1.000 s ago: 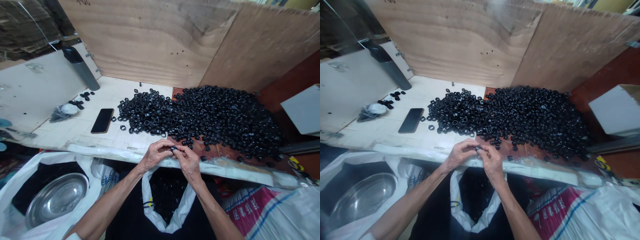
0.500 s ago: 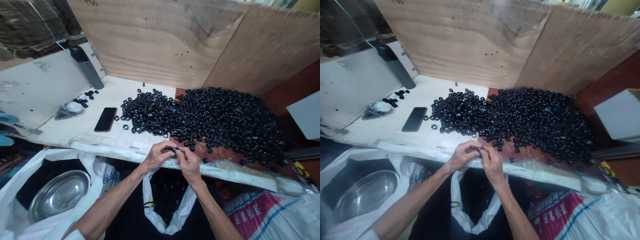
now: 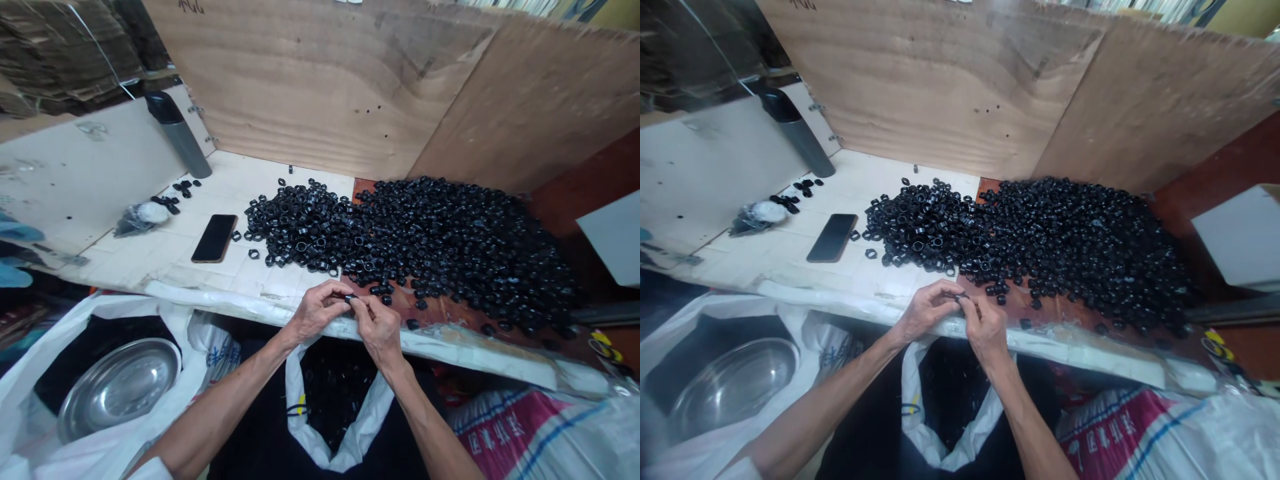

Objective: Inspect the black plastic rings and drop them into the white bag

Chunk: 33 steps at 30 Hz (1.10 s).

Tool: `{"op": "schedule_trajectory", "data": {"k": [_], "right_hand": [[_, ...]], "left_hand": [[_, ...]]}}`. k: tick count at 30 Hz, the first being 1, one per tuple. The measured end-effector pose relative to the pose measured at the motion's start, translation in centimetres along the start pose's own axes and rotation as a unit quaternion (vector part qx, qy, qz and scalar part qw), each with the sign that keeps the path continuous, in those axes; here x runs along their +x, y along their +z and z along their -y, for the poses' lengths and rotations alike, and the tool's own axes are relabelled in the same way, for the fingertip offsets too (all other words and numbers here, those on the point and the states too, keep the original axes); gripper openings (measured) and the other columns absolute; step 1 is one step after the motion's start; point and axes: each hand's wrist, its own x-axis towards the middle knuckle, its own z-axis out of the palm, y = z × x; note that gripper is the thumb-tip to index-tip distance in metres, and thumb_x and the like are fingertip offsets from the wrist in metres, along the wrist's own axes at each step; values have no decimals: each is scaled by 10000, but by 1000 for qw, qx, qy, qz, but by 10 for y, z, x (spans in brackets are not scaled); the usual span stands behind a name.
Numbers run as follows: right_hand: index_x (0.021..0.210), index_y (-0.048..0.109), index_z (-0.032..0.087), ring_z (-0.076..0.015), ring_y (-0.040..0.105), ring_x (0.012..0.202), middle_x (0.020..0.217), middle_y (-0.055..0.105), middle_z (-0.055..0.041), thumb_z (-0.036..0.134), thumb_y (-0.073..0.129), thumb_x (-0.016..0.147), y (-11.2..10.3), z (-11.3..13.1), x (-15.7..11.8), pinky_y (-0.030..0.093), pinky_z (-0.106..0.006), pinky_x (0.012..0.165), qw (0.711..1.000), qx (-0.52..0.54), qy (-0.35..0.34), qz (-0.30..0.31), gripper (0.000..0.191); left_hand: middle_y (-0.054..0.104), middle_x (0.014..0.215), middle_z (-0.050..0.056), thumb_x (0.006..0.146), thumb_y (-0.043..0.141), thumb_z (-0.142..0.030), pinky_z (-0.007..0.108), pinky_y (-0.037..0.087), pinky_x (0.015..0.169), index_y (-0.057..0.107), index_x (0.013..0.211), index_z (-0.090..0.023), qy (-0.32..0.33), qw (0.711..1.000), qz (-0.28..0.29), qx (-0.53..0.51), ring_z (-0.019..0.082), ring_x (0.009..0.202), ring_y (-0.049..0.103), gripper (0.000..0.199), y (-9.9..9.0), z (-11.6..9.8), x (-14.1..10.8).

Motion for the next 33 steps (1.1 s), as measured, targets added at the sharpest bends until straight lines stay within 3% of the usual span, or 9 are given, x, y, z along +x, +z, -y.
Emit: {"op": "schedule_trajectory", "data": {"k": [4, 8, 11, 14, 18, 21, 26, 28, 33], "right_hand": [[1035, 702, 154, -149, 611, 587, 646, 654, -6, 359, 503, 966, -2, 3, 2, 482, -238, 604, 1000, -4, 6, -10, 294], [798, 704, 153, -122, 537, 545, 614, 593, 4, 372, 564, 932, -2, 9, -1, 444, -230, 564, 1000, -16, -17, 12, 292], [867, 689, 151, -116, 535, 567, 676, 599, 4, 372, 614, 903, -3, 11, -2, 443, -225, 558, 1000, 17, -17, 9, 237], [763, 653, 169, -122, 535, 567, 637, 572, 13, 363, 626, 896, -3, 7, -2, 456, -235, 567, 1000, 13, -13, 13, 237], [972, 644, 186, -157, 638, 683, 823, 652, -27, 322, 620, 900, 2, -2, -2, 535, -270, 652, 997, 77, -3, -10, 156], [1117, 619, 201, -145, 656, 624, 827, 654, -18, 298, 569, 935, 5, -5, -2, 554, -273, 627, 991, 128, 26, -16, 213], [1125, 657, 202, -190, 675, 812, 1012, 673, -84, 286, 603, 917, 3, -3, -2, 570, -322, 747, 995, 92, -39, 12, 230], [1091, 665, 192, -193, 672, 789, 970, 685, -85, 286, 596, 918, 3, -3, -3, 566, -317, 716, 997, 69, -47, -3, 208], [1017, 658, 169, -152, 605, 541, 636, 621, 0, 307, 504, 958, 9, 3, -2, 502, -269, 575, 1000, 14, -12, -8, 215]], "left_hand": [[652, 1043, 85, 800, 739, -266, 315, 570, 864, 690, 1006, -135, -8, 1000, -9, -11, 189, 946, 660, 249, 1, -1, 0], [657, 1035, 82, 804, 732, -257, 308, 559, 863, 684, 997, -135, -14, 1000, -21, -10, 187, 943, 660, 233, 1, -2, -1], [661, 1042, 80, 805, 727, -237, 299, 551, 860, 683, 995, -138, -16, 1000, -22, -3, 184, 948, 660, 219, 0, -2, -1], [662, 1033, 78, 797, 734, -227, 297, 550, 863, 684, 973, -136, -12, 1000, -25, -6, 183, 951, 660, 204, 0, -1, -1], [672, 1032, 80, 791, 744, -244, 311, 565, 853, 677, 992, -135, -26, 999, -21, -31, 182, 920, 674, 238, -1, 2, 0], [681, 1050, 90, 779, 757, -252, 312, 561, 870, 684, 988, -130, -36, 999, -22, -29, 190, 948, 675, 254, -1, 3, -1], [692, 1042, 97, 790, 748, -248, 323, 559, 880, 690, 985, -126, -28, 999, -13, -34, 196, 952, 680, 238, 0, -1, -1], [692, 1036, 102, 794, 744, -245, 327, 562, 874, 696, 974, -122, -26, 999, -8, -29, 201, 951, 680, 223, 1, -3, -1], [700, 1047, 123, 808, 723, -228, 349, 558, 886, 707, 977, -124, 9, 999, -19, 29, 222, 991, 674, 199, 0, -2, -2]]}}
